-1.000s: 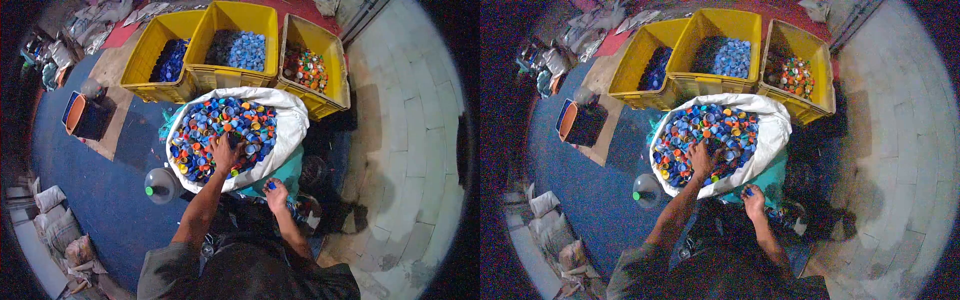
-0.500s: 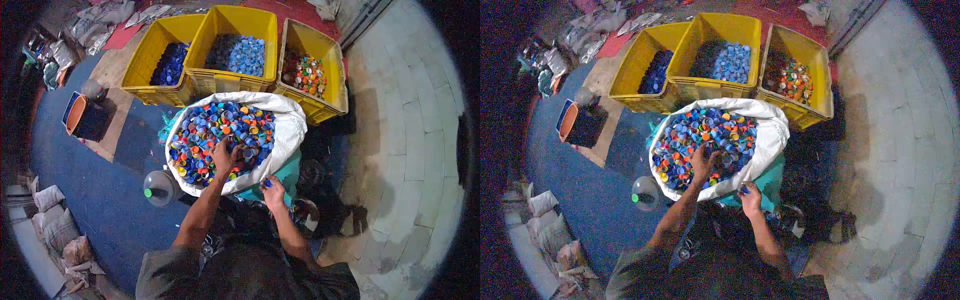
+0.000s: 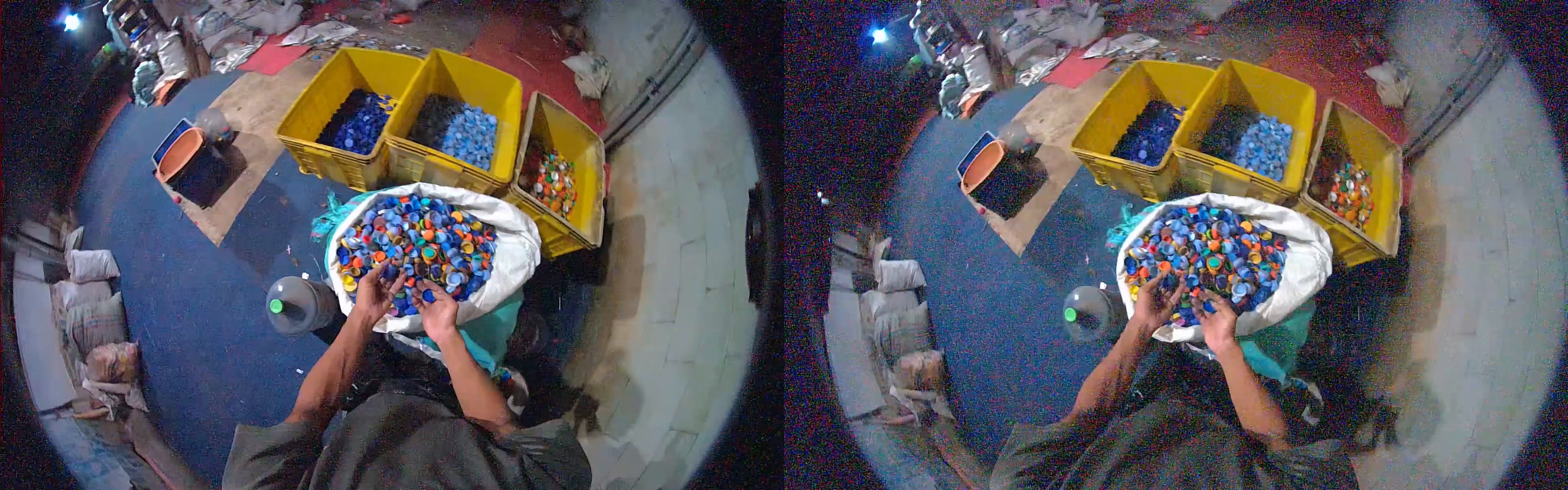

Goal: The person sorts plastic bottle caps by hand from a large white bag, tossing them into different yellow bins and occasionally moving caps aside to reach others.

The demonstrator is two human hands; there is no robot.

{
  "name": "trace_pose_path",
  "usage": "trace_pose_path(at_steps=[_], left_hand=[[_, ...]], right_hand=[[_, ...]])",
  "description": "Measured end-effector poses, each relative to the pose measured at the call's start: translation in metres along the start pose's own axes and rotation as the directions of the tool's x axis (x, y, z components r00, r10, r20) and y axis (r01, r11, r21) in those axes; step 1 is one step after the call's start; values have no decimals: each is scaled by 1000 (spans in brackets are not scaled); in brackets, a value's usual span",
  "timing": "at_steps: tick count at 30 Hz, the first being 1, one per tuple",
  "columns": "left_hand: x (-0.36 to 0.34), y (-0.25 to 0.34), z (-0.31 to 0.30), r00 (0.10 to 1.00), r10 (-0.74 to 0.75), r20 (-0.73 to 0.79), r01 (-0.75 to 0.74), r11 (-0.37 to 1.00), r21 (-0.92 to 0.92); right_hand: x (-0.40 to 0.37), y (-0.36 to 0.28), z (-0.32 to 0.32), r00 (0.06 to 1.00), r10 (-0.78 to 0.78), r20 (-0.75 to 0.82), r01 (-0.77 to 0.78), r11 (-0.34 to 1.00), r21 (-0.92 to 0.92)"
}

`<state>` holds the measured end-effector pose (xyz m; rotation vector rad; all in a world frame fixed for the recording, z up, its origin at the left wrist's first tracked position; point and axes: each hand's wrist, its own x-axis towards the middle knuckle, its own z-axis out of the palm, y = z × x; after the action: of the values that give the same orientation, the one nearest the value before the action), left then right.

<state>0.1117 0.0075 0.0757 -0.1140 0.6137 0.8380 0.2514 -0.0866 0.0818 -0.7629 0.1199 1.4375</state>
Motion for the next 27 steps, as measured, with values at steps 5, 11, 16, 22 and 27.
trace_pose_path(at_steps=[5,11,16,22,27], left_hand=[[-15,24,-11,997,70,-11,-70,997,26],[6,54,-30,988,45,-147,-40,998,38],[67,123,47,992,130,0,-130,988,80],[94,220,188,953,274,-133,-263,960,91],[110,219,94,975,219,-40,-212,968,137]], right_hand=[[18,31,14,994,112,6,-112,993,35],[52,55,43,985,113,-134,-108,993,43],[125,29,139,999,-15,-48,23,984,178],[182,-34,275,991,-117,68,108,985,132],[193,-23,214,977,-212,3,211,973,98]])
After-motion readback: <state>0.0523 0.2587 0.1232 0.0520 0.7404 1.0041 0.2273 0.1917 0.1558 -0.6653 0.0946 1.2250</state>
